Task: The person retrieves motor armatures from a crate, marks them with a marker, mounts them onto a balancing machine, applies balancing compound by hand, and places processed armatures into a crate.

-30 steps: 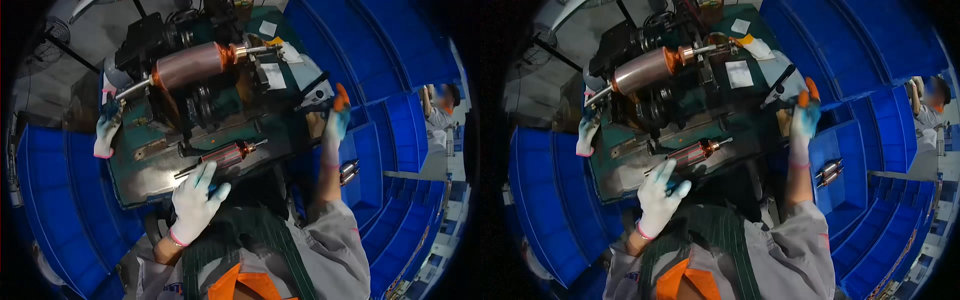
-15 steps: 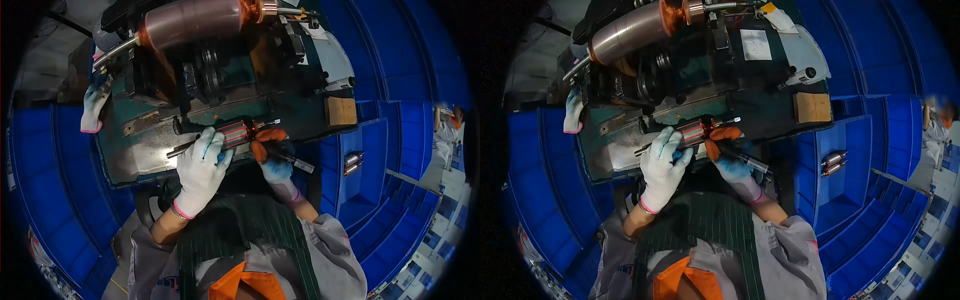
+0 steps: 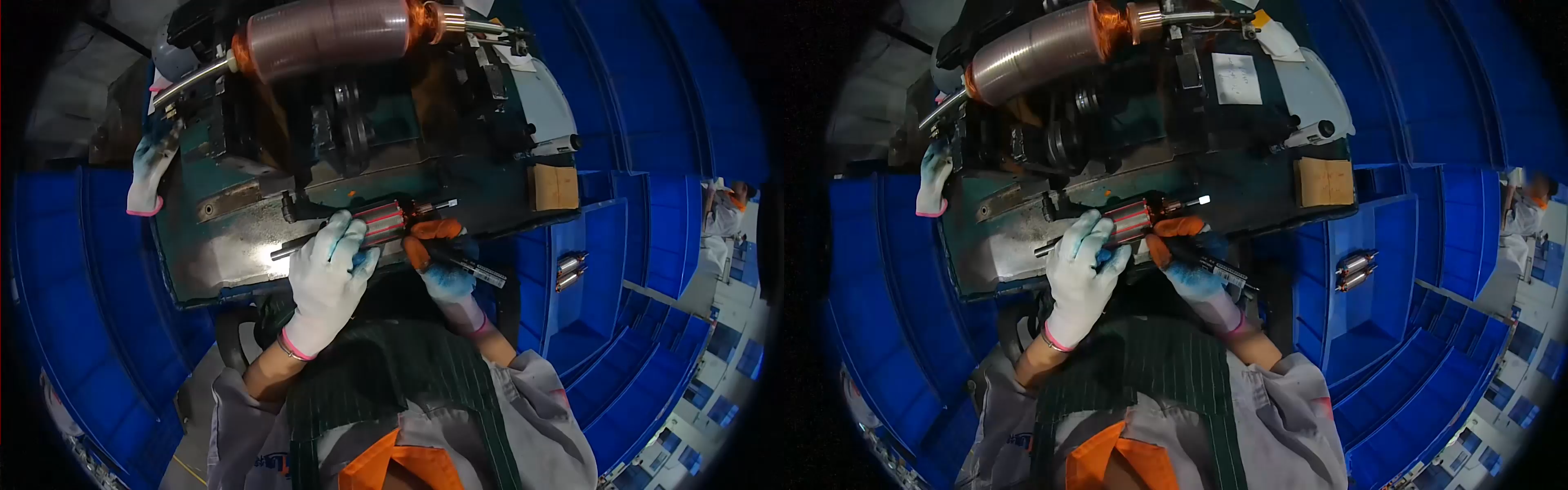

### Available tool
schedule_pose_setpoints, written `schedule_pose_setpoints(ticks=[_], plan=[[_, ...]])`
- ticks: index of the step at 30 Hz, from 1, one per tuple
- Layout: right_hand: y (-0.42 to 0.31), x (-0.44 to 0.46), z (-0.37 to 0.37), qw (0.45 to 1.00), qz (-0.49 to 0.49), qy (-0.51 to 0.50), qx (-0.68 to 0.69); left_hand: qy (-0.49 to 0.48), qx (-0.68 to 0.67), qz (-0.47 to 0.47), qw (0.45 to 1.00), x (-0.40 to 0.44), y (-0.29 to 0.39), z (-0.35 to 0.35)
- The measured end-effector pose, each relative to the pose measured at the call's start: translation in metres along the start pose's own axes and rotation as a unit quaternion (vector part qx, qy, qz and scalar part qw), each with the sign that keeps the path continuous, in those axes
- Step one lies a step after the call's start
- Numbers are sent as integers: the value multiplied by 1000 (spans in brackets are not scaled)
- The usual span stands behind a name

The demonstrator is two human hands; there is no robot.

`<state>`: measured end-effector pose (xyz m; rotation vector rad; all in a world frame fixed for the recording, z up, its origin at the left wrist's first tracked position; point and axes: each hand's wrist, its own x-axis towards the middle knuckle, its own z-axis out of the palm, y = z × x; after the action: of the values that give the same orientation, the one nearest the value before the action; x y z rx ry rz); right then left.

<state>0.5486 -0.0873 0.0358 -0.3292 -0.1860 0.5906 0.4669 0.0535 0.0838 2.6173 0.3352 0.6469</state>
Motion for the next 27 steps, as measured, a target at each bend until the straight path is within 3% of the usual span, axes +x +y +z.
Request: schedule_pose_setpoints(ticks=[2, 3, 4, 6, 8, 10, 11, 12, 14, 15, 16, 19, 22, 24, 25, 26, 27], plan=[[-18, 7, -6, 998, -17, -40, -48, -12, -88, -49, 995, 5, 2, -7], [-44, 18, -13, 978, -84, 32, -189, -7, -199, -82, 977, 7, -1, -14], [-75, 29, -20, 929, -152, 107, -320, 7, -217, -59, 974, 8, -6, -22], [-128, 50, -36, 756, -249, 223, -563, -10, -414, -155, 897, 6, 0, -36], [-166, 80, -51, 499, -244, 282, -782, -54, -367, -37, 928, 19, 7, -44], [-181, 110, -41, 447, -85, 228, -861, -88, -413, -14, 906, 25, 13, -43], [-172, 117, -32, 452, -147, 196, -858, -103, -455, -25, 884, 26, 16, -43], [-173, 120, -33, 452, -156, 198, -856, -128, -552, -158, 809, 20, 23, -47], [-173, 125, -36, 606, -132, 179, -764, -193, -576, -253, 753, 20, 20, -53], [-173, 118, -16, 332, -66, 190, -922, -199, -580, -247, 751, 21, 20, -52], [-174, 119, -23, 333, -75, 194, -920, -204, -563, -214, 772, 24, 21, -52], [-180, 128, -68, 591, -77, 124, -794, -208, -534, -193, 796, 21, 22, -45], [-180, 120, -11, 550, -49, 102, -828, -229, -461, -225, 827, 32, 41, -52], [-184, 110, -21, 484, -129, 81, -861, -261, -504, -315, 760, 35, 43, -58], [-184, 103, -38, 375, -118, 121, -912, -252, -574, -326, 707, 33, 41, -60], [-169, 92, 0, 570, -139, 223, -778, -233, -606, -321, 690, 27, 36, -57], [-150, 71, 35, 731, -145, 300, -595, -213, -643, -313, 665, 28, 36, -56]])
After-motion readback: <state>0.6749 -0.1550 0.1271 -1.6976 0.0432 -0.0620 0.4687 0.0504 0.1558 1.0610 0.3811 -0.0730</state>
